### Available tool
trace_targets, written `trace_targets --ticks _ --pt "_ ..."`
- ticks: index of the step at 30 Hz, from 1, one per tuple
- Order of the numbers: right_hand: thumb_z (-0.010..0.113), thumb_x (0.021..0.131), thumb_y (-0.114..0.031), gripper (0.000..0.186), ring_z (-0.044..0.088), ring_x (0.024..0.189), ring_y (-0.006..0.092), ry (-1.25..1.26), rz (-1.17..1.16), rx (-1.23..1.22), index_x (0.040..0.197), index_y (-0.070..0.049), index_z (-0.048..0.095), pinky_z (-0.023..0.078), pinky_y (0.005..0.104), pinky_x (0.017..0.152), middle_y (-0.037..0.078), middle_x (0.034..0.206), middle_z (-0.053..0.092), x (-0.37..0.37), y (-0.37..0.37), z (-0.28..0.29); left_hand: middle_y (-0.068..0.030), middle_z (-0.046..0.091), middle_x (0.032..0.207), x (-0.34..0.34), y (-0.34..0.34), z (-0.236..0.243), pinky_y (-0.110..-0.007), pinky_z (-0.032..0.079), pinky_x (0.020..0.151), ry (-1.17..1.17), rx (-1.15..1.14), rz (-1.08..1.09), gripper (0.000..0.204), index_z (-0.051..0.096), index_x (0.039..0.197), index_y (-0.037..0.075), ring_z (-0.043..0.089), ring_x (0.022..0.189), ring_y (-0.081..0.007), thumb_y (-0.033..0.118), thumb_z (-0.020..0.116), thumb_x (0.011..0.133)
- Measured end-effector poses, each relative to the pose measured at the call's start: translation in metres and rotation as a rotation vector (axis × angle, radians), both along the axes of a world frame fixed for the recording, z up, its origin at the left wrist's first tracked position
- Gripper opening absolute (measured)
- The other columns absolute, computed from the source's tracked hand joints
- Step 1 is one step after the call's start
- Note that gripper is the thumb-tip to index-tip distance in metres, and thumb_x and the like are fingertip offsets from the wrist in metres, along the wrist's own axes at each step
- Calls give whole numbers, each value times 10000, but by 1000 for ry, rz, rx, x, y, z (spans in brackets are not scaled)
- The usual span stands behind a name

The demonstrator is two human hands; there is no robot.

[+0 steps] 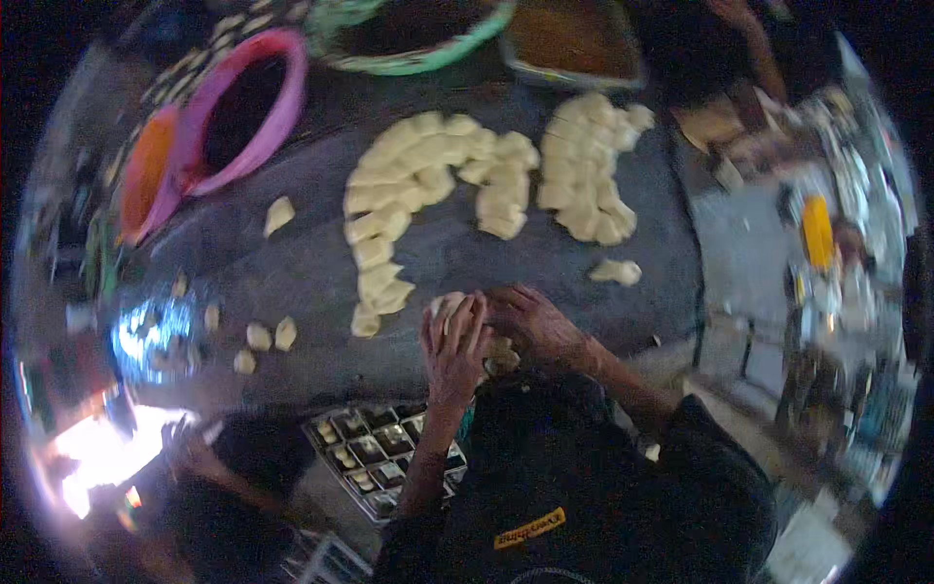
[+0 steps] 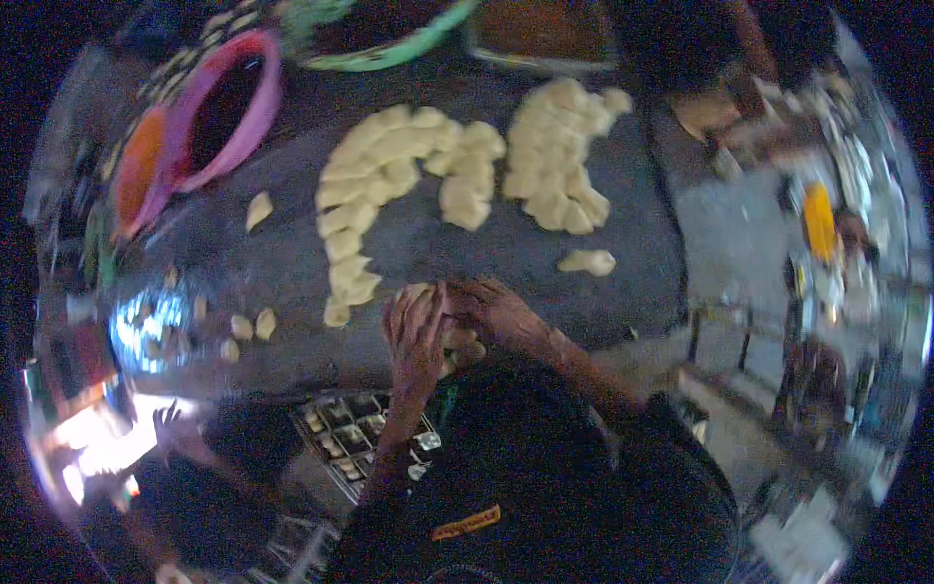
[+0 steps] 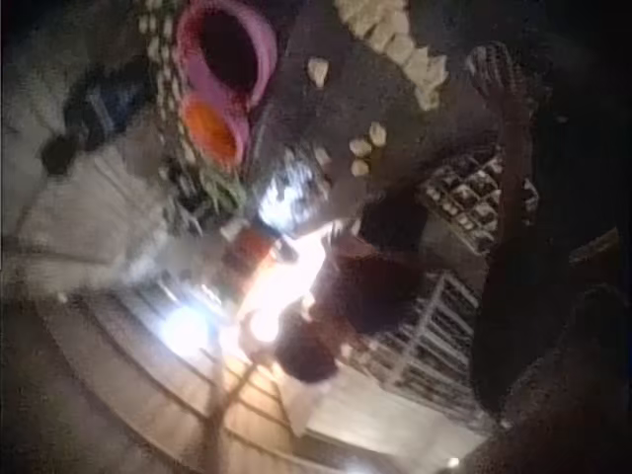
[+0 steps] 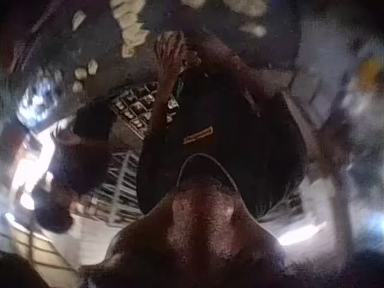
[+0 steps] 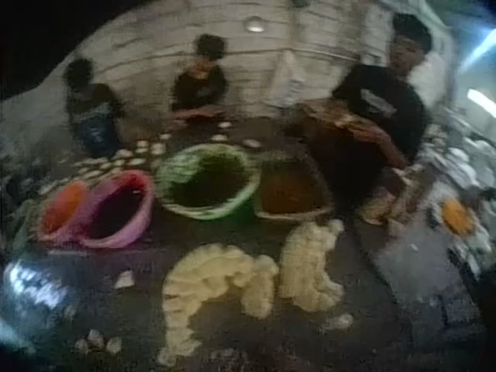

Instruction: The person is preparing and shaping small pieces of dough, adding filling, and placing them into baking trays.

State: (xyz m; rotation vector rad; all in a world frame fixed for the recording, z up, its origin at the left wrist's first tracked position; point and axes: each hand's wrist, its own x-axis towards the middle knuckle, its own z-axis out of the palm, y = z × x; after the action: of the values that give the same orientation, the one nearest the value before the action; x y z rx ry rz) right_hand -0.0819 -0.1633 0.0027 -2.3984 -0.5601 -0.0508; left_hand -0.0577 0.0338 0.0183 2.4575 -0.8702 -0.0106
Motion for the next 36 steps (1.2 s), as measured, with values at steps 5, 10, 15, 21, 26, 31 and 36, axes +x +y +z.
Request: trace_targets --ticks 5,10,15,21,26,31,36 --pt "702 853 -348 441 530 1116 354 229 -1208 162 1152 -42 596 458 457 905 185 1213 559 -54 -49 49 -65 478 1400 5 4 -2 -635 110 1143 -7 131 -100 510 600 1253 129 265 1417 -334 268 702 772" --pt "745 807 -324 498 530 1019 392 25 -1302 -263 1159 -15 576 468 481 825 188 1089 557 -73 -76 15 -53 461 1432 -21 -25 17 -653 58 1134 83 84 134 465 543 1330 107 222 1436 -337 216 632 886" --pt "678 830 -92 393 605 1036 324 154 -1000 -32 1206 -19 592 490 393 900 164 1135 624 -59 -92 8 -142 547 1314 -61 -48 48 -492 318 1065 197 -188 326 459 458 1401 78 446 1288 -318 210 541 969" --pt "656 802 -26 402 670 974 296 -46 -318 621 1198 -85 619 531 362 815 172 1139 660 -75 -47 80 -190 624 997 -92 -115 82 -393 483 767 349 -638 486 393 474 1296 -6 620 888 -296 267 477 1013" --pt "658 828 -10 311 668 926 240 -66 -262 656 1136 -40 634 533 331 779 179 1047 670 -96 -39 164 -143 577 1003 -113 -131 91 -382 455 793 144 -890 724 531 461 1222 -11 570 909 -243 471 362 1020" --pt "697 864 -74 183 607 854 98 257 -109 837 1032 -17 649 508 269 733 55 905 674 -102 -60 171 -157 658 956 -105 -164 113 -410 497 844 -593 -1247 628 701 463 1272 -34 635 877 -309 589 334 979" --pt "713 867 -92 131 593 850 82 524 -91 1332 968 -30 658 495 261 750 5 897 665 -113 -57 183 -217 680 1003 -106 -162 154 -422 524 813 -304 -1028 183 716 536 1198 -57 658 902 -315 603 402 957"
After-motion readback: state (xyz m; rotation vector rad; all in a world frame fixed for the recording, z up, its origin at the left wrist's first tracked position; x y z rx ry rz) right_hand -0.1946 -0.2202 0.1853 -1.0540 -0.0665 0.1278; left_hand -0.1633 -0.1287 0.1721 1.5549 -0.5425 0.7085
